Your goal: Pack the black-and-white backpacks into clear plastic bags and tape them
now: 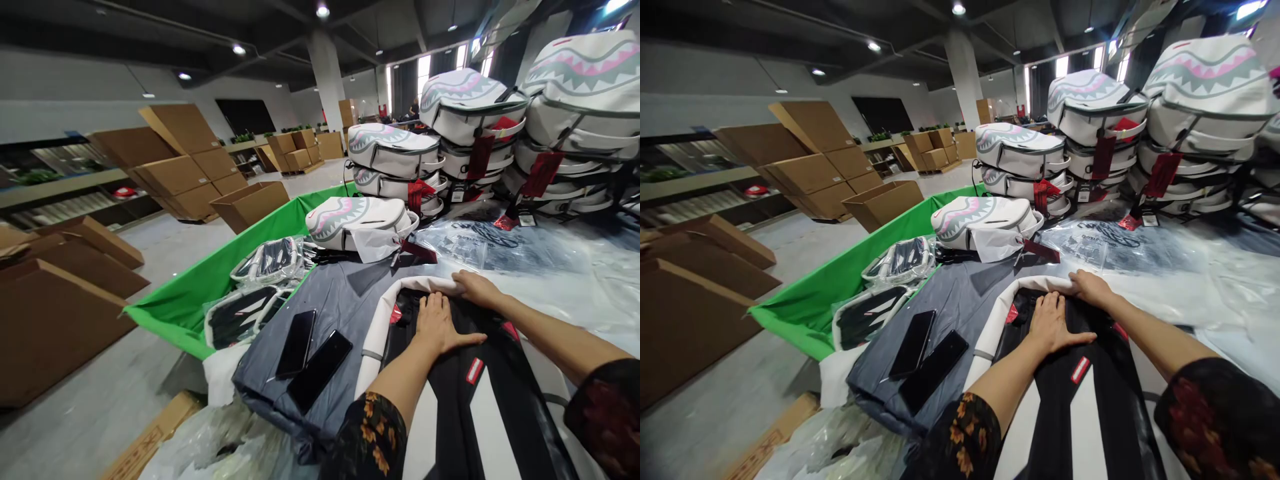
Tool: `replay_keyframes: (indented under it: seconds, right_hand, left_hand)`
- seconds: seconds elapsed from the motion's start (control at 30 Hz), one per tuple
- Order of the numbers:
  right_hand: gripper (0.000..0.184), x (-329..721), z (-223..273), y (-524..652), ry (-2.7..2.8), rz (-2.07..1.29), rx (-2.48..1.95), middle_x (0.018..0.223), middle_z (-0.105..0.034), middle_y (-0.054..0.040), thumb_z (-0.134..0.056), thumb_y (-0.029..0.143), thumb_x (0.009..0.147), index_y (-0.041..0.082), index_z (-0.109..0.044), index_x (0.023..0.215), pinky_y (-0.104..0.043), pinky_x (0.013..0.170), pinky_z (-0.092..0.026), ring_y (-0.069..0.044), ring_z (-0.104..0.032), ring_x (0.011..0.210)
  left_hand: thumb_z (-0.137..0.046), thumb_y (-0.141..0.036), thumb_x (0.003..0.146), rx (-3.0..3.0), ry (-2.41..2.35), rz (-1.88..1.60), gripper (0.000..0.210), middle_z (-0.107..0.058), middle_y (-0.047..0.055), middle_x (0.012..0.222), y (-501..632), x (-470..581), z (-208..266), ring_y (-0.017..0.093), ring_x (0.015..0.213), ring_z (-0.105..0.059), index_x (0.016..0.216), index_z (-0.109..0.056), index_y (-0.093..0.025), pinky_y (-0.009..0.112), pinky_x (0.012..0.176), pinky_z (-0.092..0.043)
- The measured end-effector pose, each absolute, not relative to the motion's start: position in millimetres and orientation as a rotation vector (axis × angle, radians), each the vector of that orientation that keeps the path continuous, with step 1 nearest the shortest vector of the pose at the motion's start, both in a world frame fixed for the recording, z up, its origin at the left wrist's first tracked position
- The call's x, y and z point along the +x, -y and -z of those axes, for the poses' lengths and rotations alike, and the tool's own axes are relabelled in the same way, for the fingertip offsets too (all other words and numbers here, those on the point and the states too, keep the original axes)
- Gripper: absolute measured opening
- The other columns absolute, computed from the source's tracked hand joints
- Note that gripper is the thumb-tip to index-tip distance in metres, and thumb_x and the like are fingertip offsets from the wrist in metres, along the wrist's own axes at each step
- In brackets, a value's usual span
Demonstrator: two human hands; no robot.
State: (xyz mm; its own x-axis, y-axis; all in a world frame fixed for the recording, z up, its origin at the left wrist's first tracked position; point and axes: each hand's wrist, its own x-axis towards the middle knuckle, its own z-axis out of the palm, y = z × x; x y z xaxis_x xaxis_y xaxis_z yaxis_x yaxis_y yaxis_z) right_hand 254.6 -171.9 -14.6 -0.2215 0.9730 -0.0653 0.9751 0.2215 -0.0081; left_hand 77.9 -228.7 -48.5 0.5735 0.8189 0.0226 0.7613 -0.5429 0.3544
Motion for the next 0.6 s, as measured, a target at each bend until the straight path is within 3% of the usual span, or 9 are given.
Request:
replay_keyframes:
  seconds: [0.1, 0.2, 0.37, 0.5, 0.6]
  right_hand:
    - [0.016, 238, 1, 184, -2.444, 0.037, 1.892, 0.105, -0.068, -0.017, -0.055, 0.012, 0.087, 0.016, -0.069, 0.093, -0.035, 0.081, -0.045, -0.029, -0.065, 0.102]
    - [0.012, 221, -8, 171, -2.469, 0.083, 1.856, 0.104, -0.069, -0.0122, -0.062, 0.024, 0.091, 0.016, -0.069, 0.096, -0.035, 0.083, -0.047, -0.025, -0.065, 0.099]
    - [0.026, 200, 6, 136, -2.438, 0.099, 1.93, 0.106, -0.067, -0.0047, -0.061, 0.04, 0.097, 0.017, -0.065, 0.108, -0.035, 0.082, -0.052, -0.017, -0.063, 0.092]
    - [0.02, 192, 12, 143, -2.405, -0.025, 1.992, 0.112, -0.066, -0.0081, -0.056, 0.029, 0.099, 0.017, -0.063, 0.113, -0.035, 0.082, -0.052, -0.02, -0.063, 0.097]
    - [0.021, 184, -1, 151, -2.47, -0.077, 1.885, 0.109, -0.069, -0.0126, -0.059, 0.017, 0.091, 0.016, -0.065, 0.111, -0.033, 0.079, -0.049, -0.024, -0.065, 0.1]
  left_hand:
    - [-0.037, -0.094, 0.077, 2.525, -1.31, -0.286, 0.12, -0.037, 0.025, 0.161, 229, 79, 48, 0.039, 0.153, -0.026, 0.154, -0.036, -0.002, 0.053, 0.127, -0.018]
    - [-0.04, -0.091, 0.079, 2.526, -1.325, -0.36, 0.118, -0.041, 0.027, 0.157, 234, 78, 49, 0.041, 0.149, -0.031, 0.153, -0.037, 0.0, 0.054, 0.126, -0.019]
    - [-0.042, -0.091, 0.078, 2.524, -1.306, -0.398, 0.116, -0.047, 0.025, 0.152, 232, 78, 49, 0.043, 0.145, -0.034, 0.153, -0.038, -0.002, 0.054, 0.125, -0.022]
    - [-0.037, -0.092, 0.079, 2.563, -1.262, -0.307, 0.118, -0.039, 0.024, 0.159, 225, 80, 45, 0.043, 0.147, -0.03, 0.157, -0.033, -0.004, 0.056, 0.124, -0.021]
    - [-0.036, -0.092, 0.078, 2.585, -1.272, -0.31, 0.12, -0.031, 0.023, 0.164, 225, 79, 43, 0.042, 0.151, -0.025, 0.16, -0.027, -0.004, 0.055, 0.125, -0.019]
